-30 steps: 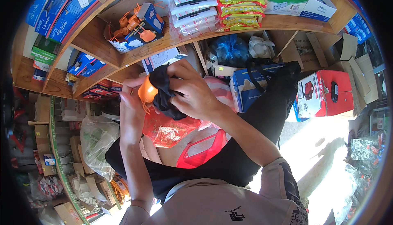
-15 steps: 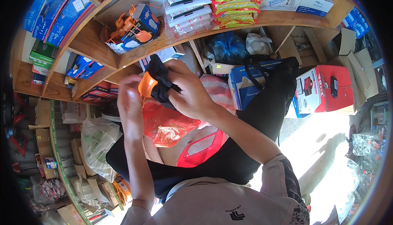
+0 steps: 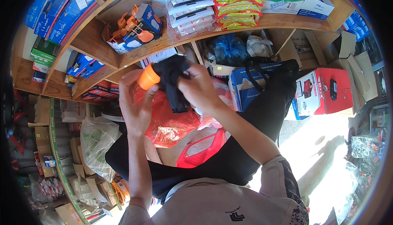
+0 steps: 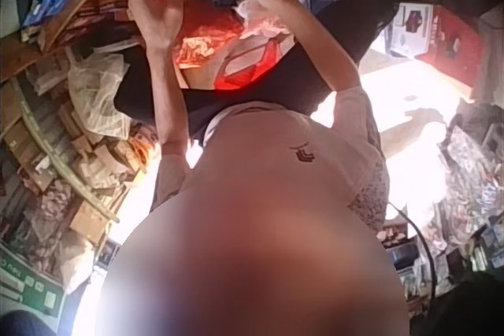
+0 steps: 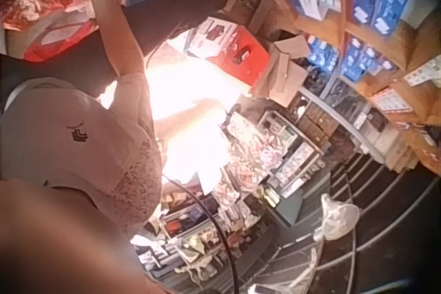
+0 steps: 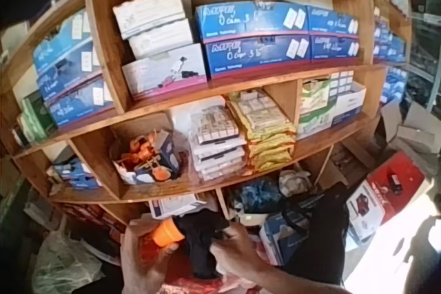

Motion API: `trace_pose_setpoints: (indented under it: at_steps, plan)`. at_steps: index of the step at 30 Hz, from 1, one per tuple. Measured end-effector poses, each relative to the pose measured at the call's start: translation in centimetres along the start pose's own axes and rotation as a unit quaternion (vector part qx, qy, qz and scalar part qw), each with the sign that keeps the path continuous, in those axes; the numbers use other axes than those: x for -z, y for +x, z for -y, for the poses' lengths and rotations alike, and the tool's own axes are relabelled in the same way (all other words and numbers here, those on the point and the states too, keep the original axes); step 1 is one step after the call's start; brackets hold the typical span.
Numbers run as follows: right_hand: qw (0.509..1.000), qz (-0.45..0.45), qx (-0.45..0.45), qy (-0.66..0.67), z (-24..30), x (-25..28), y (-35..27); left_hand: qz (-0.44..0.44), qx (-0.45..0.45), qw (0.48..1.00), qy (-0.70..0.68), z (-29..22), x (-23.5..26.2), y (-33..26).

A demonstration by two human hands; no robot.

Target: Fitting a black fabric sleeve onto a small orange cylindrical device.

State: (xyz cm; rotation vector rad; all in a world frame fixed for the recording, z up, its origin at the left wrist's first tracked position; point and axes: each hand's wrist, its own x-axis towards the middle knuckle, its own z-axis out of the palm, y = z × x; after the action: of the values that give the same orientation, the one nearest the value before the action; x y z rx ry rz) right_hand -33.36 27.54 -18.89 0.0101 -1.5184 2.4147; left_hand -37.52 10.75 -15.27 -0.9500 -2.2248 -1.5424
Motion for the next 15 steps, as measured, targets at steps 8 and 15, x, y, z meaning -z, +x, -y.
trace_pose_setpoints:
  at_steps: [8,15]
  plan:
    - [0.764,0.097,0.321,-0.551,0.7,1.4,0.9,0.084,0.38,0.892,-0.229,0.5,0.2,1.1]
    - [0.767,0.083,0.318,-0.551,2.5,1.9,1.0,0.249,0.343,0.87,-0.249,0.5,0.3,1.4]
